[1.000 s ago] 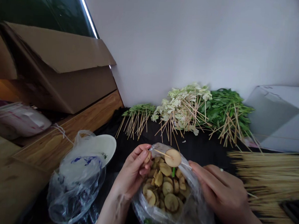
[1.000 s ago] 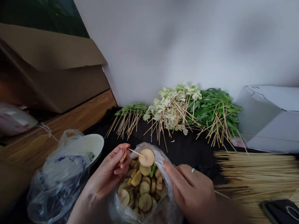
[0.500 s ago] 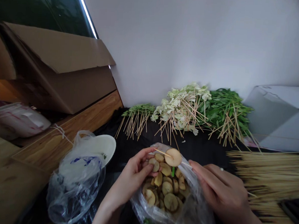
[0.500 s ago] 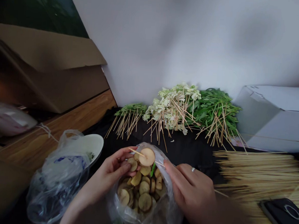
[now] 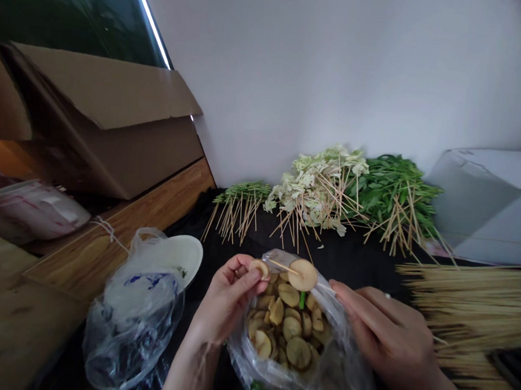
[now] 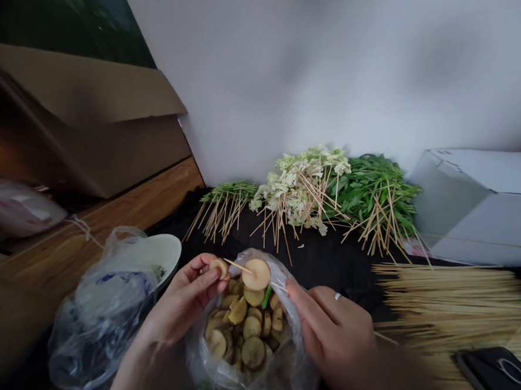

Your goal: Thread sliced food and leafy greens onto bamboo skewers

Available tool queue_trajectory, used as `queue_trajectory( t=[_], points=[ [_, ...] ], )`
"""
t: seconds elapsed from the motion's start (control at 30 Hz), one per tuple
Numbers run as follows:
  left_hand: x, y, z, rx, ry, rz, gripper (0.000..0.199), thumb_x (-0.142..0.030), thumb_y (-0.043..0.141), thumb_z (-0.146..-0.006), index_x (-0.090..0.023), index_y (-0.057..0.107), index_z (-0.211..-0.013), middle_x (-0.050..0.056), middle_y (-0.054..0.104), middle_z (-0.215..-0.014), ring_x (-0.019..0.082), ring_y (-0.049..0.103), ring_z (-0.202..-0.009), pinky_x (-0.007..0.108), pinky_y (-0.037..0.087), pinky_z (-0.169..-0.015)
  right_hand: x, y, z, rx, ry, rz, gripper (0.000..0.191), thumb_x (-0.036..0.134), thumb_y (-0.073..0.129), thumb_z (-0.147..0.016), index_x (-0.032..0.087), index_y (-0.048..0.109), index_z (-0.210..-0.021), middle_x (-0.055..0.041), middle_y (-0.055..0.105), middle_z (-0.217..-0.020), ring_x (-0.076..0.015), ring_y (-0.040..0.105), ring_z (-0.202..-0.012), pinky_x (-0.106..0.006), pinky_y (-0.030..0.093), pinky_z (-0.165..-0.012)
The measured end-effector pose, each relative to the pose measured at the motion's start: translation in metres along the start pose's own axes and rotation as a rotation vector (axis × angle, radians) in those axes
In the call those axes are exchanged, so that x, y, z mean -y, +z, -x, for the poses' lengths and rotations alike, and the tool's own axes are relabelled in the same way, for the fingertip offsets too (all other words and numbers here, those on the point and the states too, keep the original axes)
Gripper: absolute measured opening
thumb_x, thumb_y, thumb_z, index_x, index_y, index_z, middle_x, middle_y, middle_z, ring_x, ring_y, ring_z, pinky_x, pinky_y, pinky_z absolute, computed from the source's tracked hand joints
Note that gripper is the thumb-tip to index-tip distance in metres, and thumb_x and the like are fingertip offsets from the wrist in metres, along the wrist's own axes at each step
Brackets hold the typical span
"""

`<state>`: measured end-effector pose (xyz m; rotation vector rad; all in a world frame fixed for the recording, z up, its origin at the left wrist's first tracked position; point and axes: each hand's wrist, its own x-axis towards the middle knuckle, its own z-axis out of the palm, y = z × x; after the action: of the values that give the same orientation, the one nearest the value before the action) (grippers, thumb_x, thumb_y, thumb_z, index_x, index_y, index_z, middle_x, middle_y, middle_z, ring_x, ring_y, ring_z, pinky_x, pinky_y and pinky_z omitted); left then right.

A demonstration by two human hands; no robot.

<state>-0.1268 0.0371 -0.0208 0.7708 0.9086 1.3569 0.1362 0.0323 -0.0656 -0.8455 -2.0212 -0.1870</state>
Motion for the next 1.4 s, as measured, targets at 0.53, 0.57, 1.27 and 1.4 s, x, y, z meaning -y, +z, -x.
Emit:
queue_trajectory(
  t=[0.53,0.57,1.27,1.4],
  points=[
    [-0.002,0.005,-0.002,-0.128,-0.317,0.632,0.025,0.007,0.058,-0.088,-0.012,0.074,-0.084,0.008,0.072,-0.081,0.010,0.070,-0.070,0.011,0.058,-0.061,0.006,0.002,-0.001,0.028,-0.047,0.019,0.031,0.009,0.047,-0.101,0.016,0.065,-0.125,-0.0036,0.068,-0.085,-0.0122,0.061,-0.065,-0.028,0.043,-0.060],
    [-0.002,0.006,-0.002,-0.130,-0.316,0.624,0.025,0.007,0.058,-0.088,-0.012,0.074,-0.084,0.007,0.072,-0.081,0.010,0.070,-0.070,0.011,0.058,-0.062,0.006,0.002,-0.002,0.026,-0.049,0.019,0.031,0.009,0.047,-0.101,0.017,0.065,-0.125,-0.0034,0.068,-0.084,-0.0123,0.061,-0.065,-0.028,0.043,-0.059],
    [0.006,0.008,0.008,0.073,0.113,-0.528,0.015,-0.017,0.083,-0.076,-0.020,0.082,-0.090,0.007,0.077,-0.084,0.019,0.067,-0.078,0.028,0.053,-0.075,-0.006,-0.002,-0.009,-0.047,-0.032,0.068,0.031,0.000,0.056,-0.092,0.012,0.068,-0.118,-0.0057,0.070,-0.083,-0.0124,0.063,-0.067,-0.026,0.045,-0.064],
    [0.006,0.012,0.014,0.228,0.301,-0.817,0.019,-0.014,0.083,-0.074,-0.028,0.085,-0.086,0.010,0.073,-0.118,0.031,0.061,-0.115,0.043,0.042,-0.105,-0.008,-0.001,-0.009,-0.038,-0.030,0.063,0.030,0.003,0.056,-0.093,0.011,0.069,-0.118,-0.0055,0.069,-0.080,-0.0127,0.063,-0.065,-0.026,0.046,-0.062]
  ],
)
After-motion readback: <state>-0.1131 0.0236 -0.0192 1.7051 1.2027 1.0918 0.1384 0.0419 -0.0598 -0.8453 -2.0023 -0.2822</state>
